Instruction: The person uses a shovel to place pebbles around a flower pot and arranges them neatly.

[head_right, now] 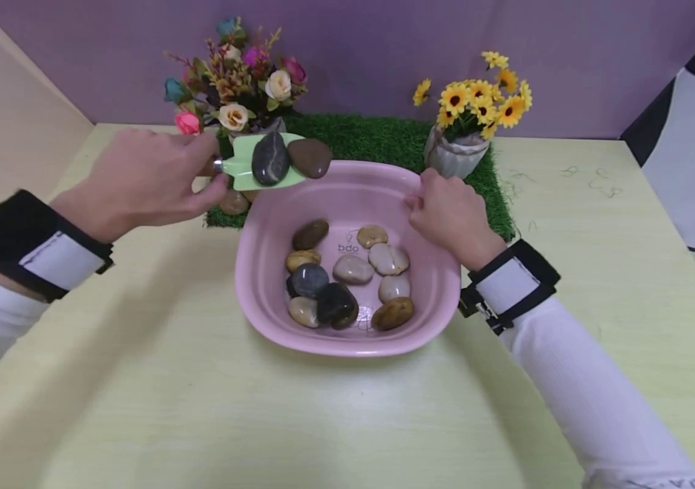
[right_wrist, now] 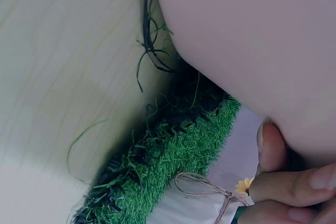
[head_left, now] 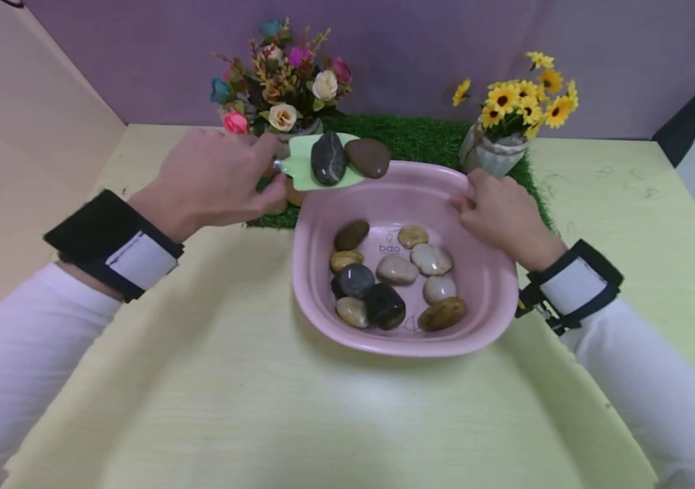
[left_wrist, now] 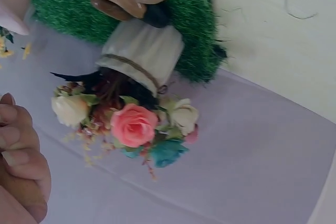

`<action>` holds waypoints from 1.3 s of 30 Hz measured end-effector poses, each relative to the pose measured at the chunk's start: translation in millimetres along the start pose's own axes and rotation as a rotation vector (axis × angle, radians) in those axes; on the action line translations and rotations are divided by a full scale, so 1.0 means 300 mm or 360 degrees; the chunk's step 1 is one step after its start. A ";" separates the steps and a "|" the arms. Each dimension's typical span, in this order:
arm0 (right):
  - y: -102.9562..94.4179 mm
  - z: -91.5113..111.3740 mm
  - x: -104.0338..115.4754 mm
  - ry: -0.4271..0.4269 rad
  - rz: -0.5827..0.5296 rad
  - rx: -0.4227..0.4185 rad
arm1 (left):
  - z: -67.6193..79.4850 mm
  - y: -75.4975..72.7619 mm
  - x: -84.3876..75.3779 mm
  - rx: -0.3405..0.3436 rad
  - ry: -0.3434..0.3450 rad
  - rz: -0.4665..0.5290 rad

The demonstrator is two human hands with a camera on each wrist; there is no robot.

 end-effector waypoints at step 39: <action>0.002 0.001 0.000 -0.0010 -0.0006 0.0008 | 0.122 0.158 0.169 0.0159 -0.0143 0.0028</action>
Point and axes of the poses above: each hand's wrist, its own z-axis away from the middle knuckle, its own y-axis out of the palm, x = y × z, the point moved 7 cm from there along -z, towards the middle knuckle, and after that the axes turned 15 degrees about y, right-handed, at the moved point
